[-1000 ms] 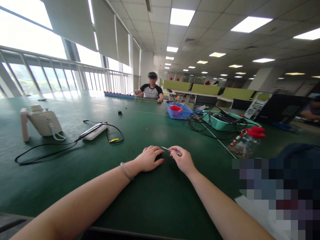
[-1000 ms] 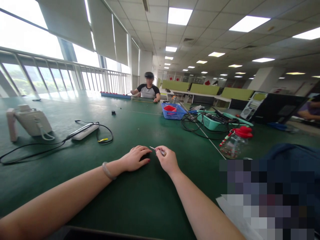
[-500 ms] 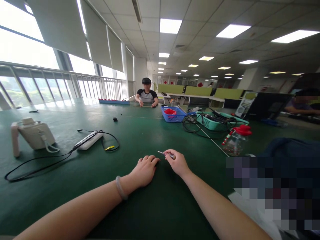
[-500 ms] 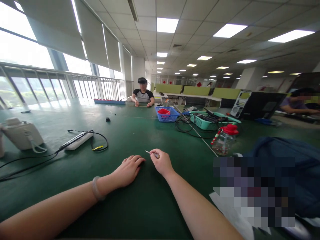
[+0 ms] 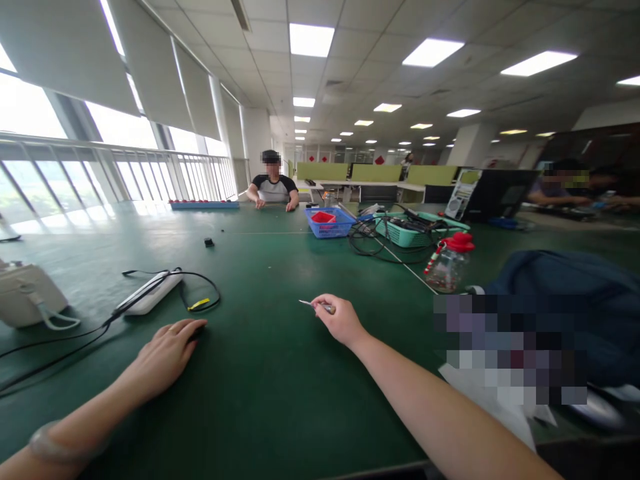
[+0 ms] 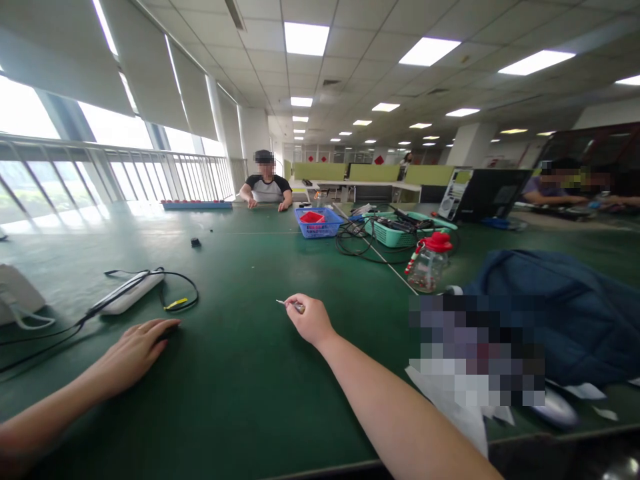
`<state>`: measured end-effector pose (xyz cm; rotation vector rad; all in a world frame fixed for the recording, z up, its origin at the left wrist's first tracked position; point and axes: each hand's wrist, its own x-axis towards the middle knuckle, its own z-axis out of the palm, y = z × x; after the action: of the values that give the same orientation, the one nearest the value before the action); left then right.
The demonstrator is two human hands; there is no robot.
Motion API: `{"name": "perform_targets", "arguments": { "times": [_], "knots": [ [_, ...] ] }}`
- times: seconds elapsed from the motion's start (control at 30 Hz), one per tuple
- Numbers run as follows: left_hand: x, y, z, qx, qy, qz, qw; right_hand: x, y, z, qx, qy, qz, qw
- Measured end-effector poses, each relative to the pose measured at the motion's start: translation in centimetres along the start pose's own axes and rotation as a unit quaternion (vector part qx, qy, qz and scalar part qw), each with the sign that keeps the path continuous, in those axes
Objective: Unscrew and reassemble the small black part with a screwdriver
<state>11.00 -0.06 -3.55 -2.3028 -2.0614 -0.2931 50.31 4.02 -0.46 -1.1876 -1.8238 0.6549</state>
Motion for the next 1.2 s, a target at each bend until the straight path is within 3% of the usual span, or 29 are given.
{"name": "perform_targets", "arguments": {
  "times": [0.13, 0.27, 0.37, 0.73, 1.0, 1.2],
  "knots": [
    [0.9, -5.3, -0.8, 0.039, -0.015, -0.086, 0.995, 0.0, 0.0, 0.0, -0.009, -0.002, 0.002, 1.0],
    [1.7, -7.2, -2.0, 0.062, -0.041, -0.131, 0.989, 0.0, 0.0, -0.1, -0.015, -0.003, 0.0, 1.0],
    [2.0, -7.0, -2.7, 0.057, -0.049, -0.155, 0.985, 0.1, 0.1, -0.1, -0.013, -0.002, 0.002, 1.0],
    [1.5, -4.3, -3.0, 0.047, 0.024, -0.191, 0.98, 0.1, 0.0, 0.1, -0.014, -0.009, 0.005, 1.0],
    [1.7, -4.5, -3.1, 0.006, 0.016, -0.209, 0.978, 0.1, 0.1, 0.1, -0.014, -0.011, 0.005, 1.0],
    [1.3, -4.7, -3.5, -0.018, 0.07, -0.183, 0.98, 0.0, 0.0, 0.0, -0.016, -0.011, 0.001, 1.0]
  ]
}}
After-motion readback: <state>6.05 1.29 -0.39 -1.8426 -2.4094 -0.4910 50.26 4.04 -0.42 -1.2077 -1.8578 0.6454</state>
